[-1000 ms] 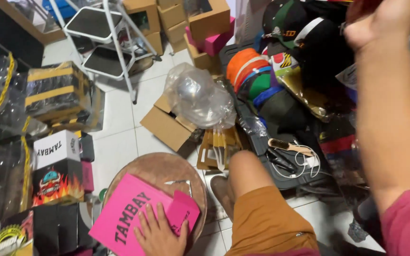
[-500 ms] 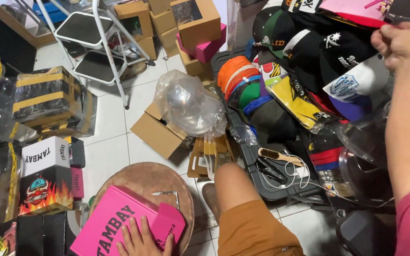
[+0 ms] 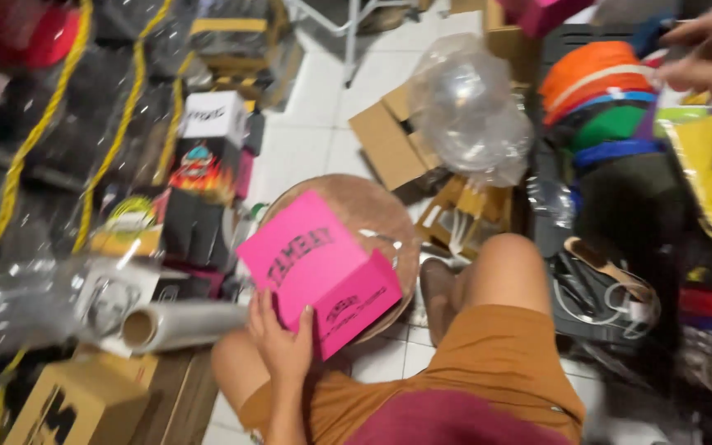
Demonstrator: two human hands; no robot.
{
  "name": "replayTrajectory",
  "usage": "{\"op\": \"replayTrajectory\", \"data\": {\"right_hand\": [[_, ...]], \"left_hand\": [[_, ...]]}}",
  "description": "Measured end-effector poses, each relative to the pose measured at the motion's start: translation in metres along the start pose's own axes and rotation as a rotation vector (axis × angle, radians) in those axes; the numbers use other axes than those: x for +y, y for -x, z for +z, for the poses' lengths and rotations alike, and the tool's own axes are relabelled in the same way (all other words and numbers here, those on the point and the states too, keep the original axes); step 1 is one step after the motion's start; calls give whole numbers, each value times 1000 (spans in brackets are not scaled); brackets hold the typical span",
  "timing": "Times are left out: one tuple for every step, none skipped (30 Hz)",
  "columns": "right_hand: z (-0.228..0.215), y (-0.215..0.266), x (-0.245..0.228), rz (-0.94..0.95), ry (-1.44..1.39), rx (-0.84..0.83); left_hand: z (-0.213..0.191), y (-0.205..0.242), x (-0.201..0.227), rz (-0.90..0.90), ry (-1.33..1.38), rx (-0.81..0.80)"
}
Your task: The person sits on the floor and opens several small cardboard boxes to reveal baseball caps. They remove each cap, briefly display it, and place it aside before opening the next box.
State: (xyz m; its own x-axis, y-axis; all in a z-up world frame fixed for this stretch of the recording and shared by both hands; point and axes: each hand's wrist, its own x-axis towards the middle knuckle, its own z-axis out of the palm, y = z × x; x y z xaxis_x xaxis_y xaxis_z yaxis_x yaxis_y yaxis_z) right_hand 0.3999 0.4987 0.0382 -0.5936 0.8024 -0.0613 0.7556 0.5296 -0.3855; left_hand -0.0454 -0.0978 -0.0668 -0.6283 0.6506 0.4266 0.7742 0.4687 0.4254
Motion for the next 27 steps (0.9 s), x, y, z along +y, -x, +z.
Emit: {"op": "replayTrajectory", "data": {"right_hand": [[19, 7, -89, 45, 68, -132], [-10, 38, -162, 91, 139, -261], [10, 33, -195, 70, 144, -271], [30, 29, -228, 14, 65, -367], [48, 28, -258, -39, -21, -458], [76, 30, -284, -53, -15, -466], [103, 31, -309, -77, -191, -563], [130, 32, -334, -100, -368, -659], [153, 42, -345, -110, -365, -665], [176, 52, -356, -188, -385, -680], [199, 63, -368, -263, -406, -696], [222, 72, -368, -270, -403, -703], [245, 81, -366, -192, -533, -618], [268, 90, -363, -114, -662, -530], [281, 96, -362, -118, -658, -538], [294, 103, -360, 34, -748, -460], [306, 113, -357, 195, -834, -378], [313, 119, -357, 197, -831, -386], [319, 122, -357, 275, -884, -353], [324, 125, -356, 354, -936, -318], [323, 128, -357, 358, -936, -315], [322, 132, -357, 409, -993, -326], [320, 134, -358, 459, -1052, -333], [321, 136, -359, 461, -1054, -326], [322, 135, -360, 470, -1097, -345], [322, 134, -362, 479, -1140, -365], [325, 133, -360, 476, -1142, -363]], "left_hand": [[-2, 4, -4, -131, 141, -39], [-4, 8, -8, -260, 286, -74], [-4, 14, -11, -279, 278, -63], [-4, 19, -13, -430, 429, -109], [-2, 22, -14, -573, 586, -157], [-3, 27, -11, -586, 584, -145], [-3, 28, -8, -671, 635, -189], [-2, 28, -5, -756, 686, -232], [-2, 34, -3, -763, 684, -222], [-2, 38, 0, -773, 714, -234], [-3, 43, 1, -783, 744, -248], [-4, 44, -1, -791, 742, -240], [-5, 45, -3, -784, 683, -289], [-5, 46, -4, -776, 624, -338], [-10, 41, -1, -786, 624, -333], [-14, 36, 2, -766, 589, -369], [-19, 32, 5, -746, 554, -411], [-23, 33, 5, -755, 554, -413], [-26, 31, 6, -730, 527, -440], [-28, 28, 7, -704, 501, -467], [-26, 28, 1, -702, 502, -471], [-25, 27, -5, -733, 484, -526], [-23, 25, -10, -758, 465, -580], [-13, 31, -19, -752, 466, -583], [-2, 34, -28, -821, 537, -564], [8, 37, -37, -890, 609, -544], [11, 37, -39, -888, 610, -542]]}}
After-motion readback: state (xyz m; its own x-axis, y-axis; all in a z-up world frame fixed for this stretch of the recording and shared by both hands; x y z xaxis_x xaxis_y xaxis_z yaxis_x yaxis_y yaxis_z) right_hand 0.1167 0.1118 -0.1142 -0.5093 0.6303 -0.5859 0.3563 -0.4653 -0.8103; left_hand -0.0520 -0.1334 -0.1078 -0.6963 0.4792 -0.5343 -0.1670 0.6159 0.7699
